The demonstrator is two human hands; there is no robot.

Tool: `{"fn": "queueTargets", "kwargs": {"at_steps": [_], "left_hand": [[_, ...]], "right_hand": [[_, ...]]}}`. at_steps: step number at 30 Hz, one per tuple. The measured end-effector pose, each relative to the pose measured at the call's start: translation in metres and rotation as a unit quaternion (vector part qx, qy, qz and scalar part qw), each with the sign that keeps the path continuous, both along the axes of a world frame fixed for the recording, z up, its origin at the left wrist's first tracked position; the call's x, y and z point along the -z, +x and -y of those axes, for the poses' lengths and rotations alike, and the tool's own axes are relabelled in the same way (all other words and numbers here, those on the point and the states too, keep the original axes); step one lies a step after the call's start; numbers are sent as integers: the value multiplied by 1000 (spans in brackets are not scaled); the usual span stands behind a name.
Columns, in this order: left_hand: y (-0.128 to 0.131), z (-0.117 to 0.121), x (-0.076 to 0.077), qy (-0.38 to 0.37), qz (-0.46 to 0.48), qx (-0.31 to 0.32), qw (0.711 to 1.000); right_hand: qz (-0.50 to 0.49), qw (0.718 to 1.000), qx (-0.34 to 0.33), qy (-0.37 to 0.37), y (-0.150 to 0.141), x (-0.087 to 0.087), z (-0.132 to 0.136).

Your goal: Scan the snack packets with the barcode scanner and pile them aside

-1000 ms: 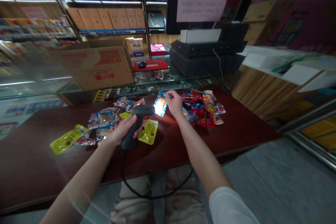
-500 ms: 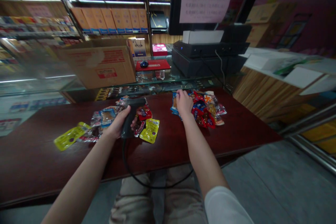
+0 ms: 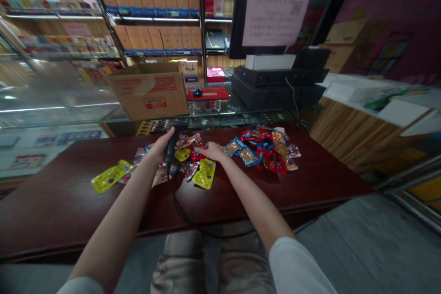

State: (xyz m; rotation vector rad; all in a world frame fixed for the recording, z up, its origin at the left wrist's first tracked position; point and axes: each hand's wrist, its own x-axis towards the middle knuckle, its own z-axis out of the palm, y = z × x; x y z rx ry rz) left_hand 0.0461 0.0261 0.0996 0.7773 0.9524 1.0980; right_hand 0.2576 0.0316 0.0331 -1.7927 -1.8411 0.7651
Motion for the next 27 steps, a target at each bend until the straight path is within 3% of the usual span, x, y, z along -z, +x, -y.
{"fn": "queueTargets", "kwargs": {"at_steps": [4,10,17,21,24,27], "left_hand": [[0,-10,-1,12,6,16,1000],[-5,-8,14,72,15,37,997],[-7,-15,33,84,14,40,996],[-5,-14,37,82,10,42,996],[-4,-13,38,92,10,46,995],[-4,-13,38,95,12,44,994]], "right_hand": [[-76,997,14,-1,-5,10,-7],[-141,989,19,-35,10,12,-11],[-235,971,-5,29,38,16,-6],[-254,966,-5,46,35,21,-8],[-301,949,42,78,25,27,-12],[-383,916,74,97,18,31,-16]]}}
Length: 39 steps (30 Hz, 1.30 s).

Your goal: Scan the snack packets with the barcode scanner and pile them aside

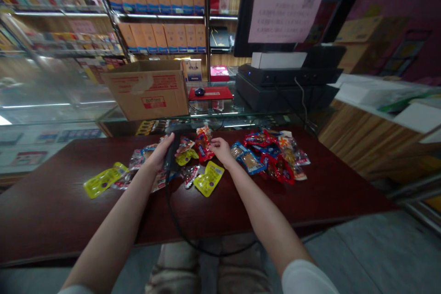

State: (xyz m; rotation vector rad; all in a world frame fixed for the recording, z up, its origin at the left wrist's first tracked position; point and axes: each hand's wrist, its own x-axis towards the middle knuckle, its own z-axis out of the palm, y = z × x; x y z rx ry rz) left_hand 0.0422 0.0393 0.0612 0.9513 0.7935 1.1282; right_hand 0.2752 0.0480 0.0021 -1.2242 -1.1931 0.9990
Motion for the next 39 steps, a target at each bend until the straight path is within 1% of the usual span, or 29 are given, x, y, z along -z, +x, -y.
{"fn": "queueTargets", "kwargs": {"at_steps": [3,6,8,12,15,18,21,24,27,30,32,34,36,37,39], "left_hand": [[0,0,0,1,5,-4,1000],[0,2,0,1,11,0,1000],[0,2,0,2,15,2,1000],[0,3,-1,2,20,4,1000],[0,6,-6,11,28,4,1000],[-1,10,-12,19,35,22,999],[-1,13,-15,18,21,47,999],[-1,13,-15,29,17,53,998],[-1,14,-16,30,25,56,998],[-1,17,-18,23,31,56,998],[-1,19,-19,21,33,57,998],[0,20,-20,22,34,56,998],[1,20,-20,28,32,54,998],[1,20,-20,32,27,57,998],[1,20,-19,42,14,69,997]], "right_hand": [[-67,998,12,18,0,0,-3],[-75,995,6,70,3,-3,-4],[-86,992,-8,89,5,-6,-5],[-125,989,-22,75,9,-13,-2],[-145,987,-49,55,10,-18,3],[-164,983,-74,37,9,-20,5],[-167,984,-35,42,8,-18,3],[-169,984,9,61,8,-15,0],[-196,979,15,61,9,-17,0],[-255,967,-16,19,13,-22,2],[-311,949,-46,-16,19,-27,4],[-367,924,-94,-45,27,-32,7],[-392,905,-152,-57,34,-37,11],[-387,903,-176,-58,37,-39,13],[-345,917,-196,-49,39,-42,17]]}}
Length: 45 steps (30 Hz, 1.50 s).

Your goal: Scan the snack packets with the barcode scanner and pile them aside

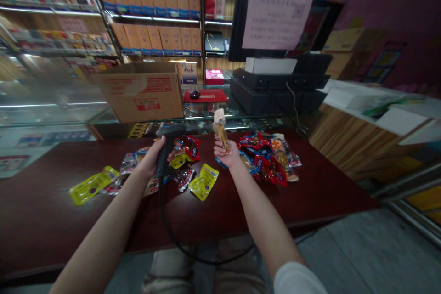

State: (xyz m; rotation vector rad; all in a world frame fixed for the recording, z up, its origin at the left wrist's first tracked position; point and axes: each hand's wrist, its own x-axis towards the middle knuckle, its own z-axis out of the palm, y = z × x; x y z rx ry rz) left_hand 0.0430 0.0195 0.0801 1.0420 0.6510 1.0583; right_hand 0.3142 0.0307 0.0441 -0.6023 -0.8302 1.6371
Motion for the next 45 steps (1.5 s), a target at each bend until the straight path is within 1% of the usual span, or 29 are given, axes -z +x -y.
{"fn": "queueTargets", "kwargs": {"at_steps": [4,7,12,17,20,24,27,29,31,32,33,34,35,36,37,38,39,40,41,42,43,45], "left_hand": [[1,3,1,10,-14,35,999],[4,8,-2,15,-14,52,998],[13,17,-3,27,-10,75,997],[19,17,2,15,34,76,996],[21,16,5,4,54,80,995],[21,16,4,-3,77,99,992],[20,16,4,-7,90,105,990],[19,15,3,-13,81,108,991],[18,15,3,-15,67,110,992],[17,14,3,-15,62,107,992],[16,14,2,-14,59,101,993],[14,14,1,-12,59,92,994],[13,14,0,-11,59,84,995],[12,14,-2,-11,59,77,995],[11,14,-3,-12,59,72,996],[10,14,-4,-14,61,69,996],[8,13,-5,-16,63,66,996],[7,13,-5,-19,64,63,996],[7,12,-5,-22,66,60,996],[6,11,-5,-26,66,57,996],[6,10,-4,-29,67,53,996],[5,8,-2,-34,71,34,996]], "right_hand": [[115,993,20,33,0,-1,4],[155,987,11,40,3,2,3],[175,984,-13,9,13,5,4],[173,984,-37,-37,15,6,6],[168,983,-64,-46,15,7,5],[183,978,-91,-50,15,9,3],[190,974,-111,-64,15,5,4],[198,971,-119,-63,14,0,6],[222,968,-108,-51,14,-7,8],[243,965,-86,-44,14,-10,9],[273,960,-47,-38,14,-13,9],[316,948,12,-37,15,-15,9],[375,923,84,-35,16,-17,9],[447,880,160,-31,18,-19,10],[526,819,228,-27,20,-19,11],[602,748,277,-26,22,-20,12],[668,680,303,-28,25,-20,13],[719,622,309,-32,27,-19,15],[757,577,303,-36,30,-19,17],[783,544,300,-38,32,-18,18],[800,517,304,-33,33,-17,19],[814,477,332,10,31,-14,19]]}}
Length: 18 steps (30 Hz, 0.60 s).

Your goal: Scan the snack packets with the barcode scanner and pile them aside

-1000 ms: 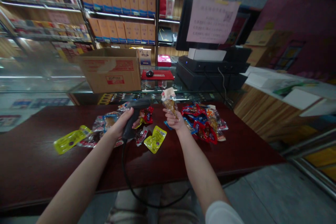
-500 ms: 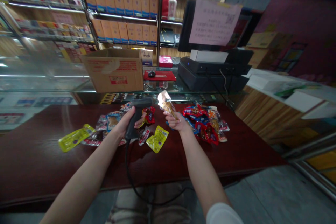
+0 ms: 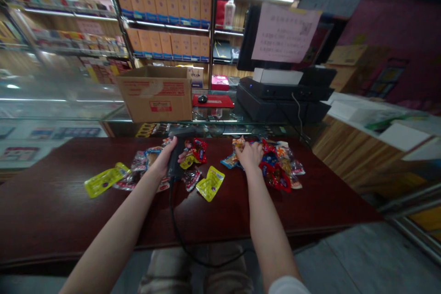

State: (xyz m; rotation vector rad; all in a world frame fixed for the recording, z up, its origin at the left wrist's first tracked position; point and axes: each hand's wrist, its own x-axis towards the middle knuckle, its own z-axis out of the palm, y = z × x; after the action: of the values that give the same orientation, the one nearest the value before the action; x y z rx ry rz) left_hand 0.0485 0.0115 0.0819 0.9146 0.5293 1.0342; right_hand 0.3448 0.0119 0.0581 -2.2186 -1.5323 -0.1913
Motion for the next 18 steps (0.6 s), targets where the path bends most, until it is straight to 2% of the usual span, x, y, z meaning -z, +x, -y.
{"fn": "queueTargets", "kwargs": {"at_steps": [2,4,7,9,13,18], "left_hand": [[0,-2,2,-4,6,-21,1000],[1,-4,2,-5,12,-34,999],[0,-4,1,0,7,-39,999],[-1,-3,0,0,-5,-34,999],[-3,-2,-2,-14,-22,-26,999],[-2,0,-3,-15,-21,-37,999]], "right_hand": [[22,997,-46,56,-10,4,-2],[4,987,-145,72,-27,8,-4],[-52,948,-315,-2,-60,17,-5],[-49,926,-369,-60,-79,23,-4],[14,929,-358,-94,-94,27,-5],[-1,926,-368,-77,-95,28,-5]]}}
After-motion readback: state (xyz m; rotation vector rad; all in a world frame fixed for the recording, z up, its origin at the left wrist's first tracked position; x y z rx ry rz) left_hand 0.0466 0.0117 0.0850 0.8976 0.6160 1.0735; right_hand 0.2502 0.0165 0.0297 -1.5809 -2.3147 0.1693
